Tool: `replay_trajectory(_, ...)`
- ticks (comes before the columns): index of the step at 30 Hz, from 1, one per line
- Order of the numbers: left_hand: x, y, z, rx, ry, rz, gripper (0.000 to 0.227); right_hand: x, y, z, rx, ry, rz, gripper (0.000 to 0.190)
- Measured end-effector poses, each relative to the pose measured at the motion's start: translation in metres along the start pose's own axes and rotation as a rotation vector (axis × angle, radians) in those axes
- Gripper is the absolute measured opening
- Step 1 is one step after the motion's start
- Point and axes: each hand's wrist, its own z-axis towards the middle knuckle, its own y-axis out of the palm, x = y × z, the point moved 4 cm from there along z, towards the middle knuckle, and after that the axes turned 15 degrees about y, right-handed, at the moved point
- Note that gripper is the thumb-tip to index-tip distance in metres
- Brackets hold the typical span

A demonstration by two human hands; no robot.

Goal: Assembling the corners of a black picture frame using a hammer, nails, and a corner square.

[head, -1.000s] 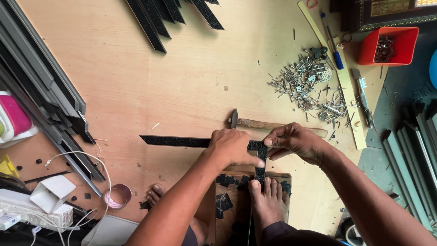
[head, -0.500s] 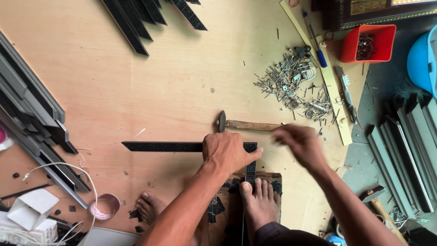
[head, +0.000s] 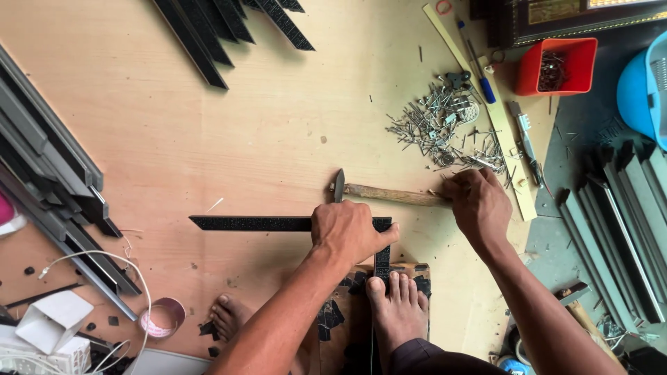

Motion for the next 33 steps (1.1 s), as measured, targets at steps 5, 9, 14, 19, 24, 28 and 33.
replay_trajectory(5, -0.001, 0.002, 0.000, 0.071, 0.009, -0.023, 0.069, 0.024, 0.003, -0.007, -0.027, -0.118, 0.272, 0.011)
replay_trajectory(9, -0.002, 0.004, 0.000, 0.076, 0.012, -0.029, 0.069, -0.002, -0.028, -0.010, -0.033, -0.144, 0.329, 0.015)
replay_trajectory(14, -0.001, 0.005, 0.000, 0.064, 0.023, -0.037, 0.068, -0.039, -0.024, -0.011, -0.636, -0.069, 0.622, 0.023)
replay_trajectory(19, -0.002, 0.007, 0.002, 0.064, 0.018, -0.038, 0.069, -0.069, -0.023, -0.010, -0.693, -0.122, 0.453, 0.027)
replay_trajectory(24, -0.004, 0.010, 0.003, 0.020, 0.009, -0.036, 0.071, -0.078, -0.017, 0.003, -0.406, -0.510, 0.117, 0.019)
replay_trajectory(28, -0.006, 0.015, 0.005, -0.006, 0.004, -0.014, 0.072, -0.087, -0.012, 0.010, -0.717, -0.268, 0.234, 0.023)
replay_trajectory(33, -0.007, 0.012, 0.007, -0.043, 0.017, -0.020, 0.074, -0.085, 0.013, -0.003, -1.133, -0.055, 0.347, 0.028)
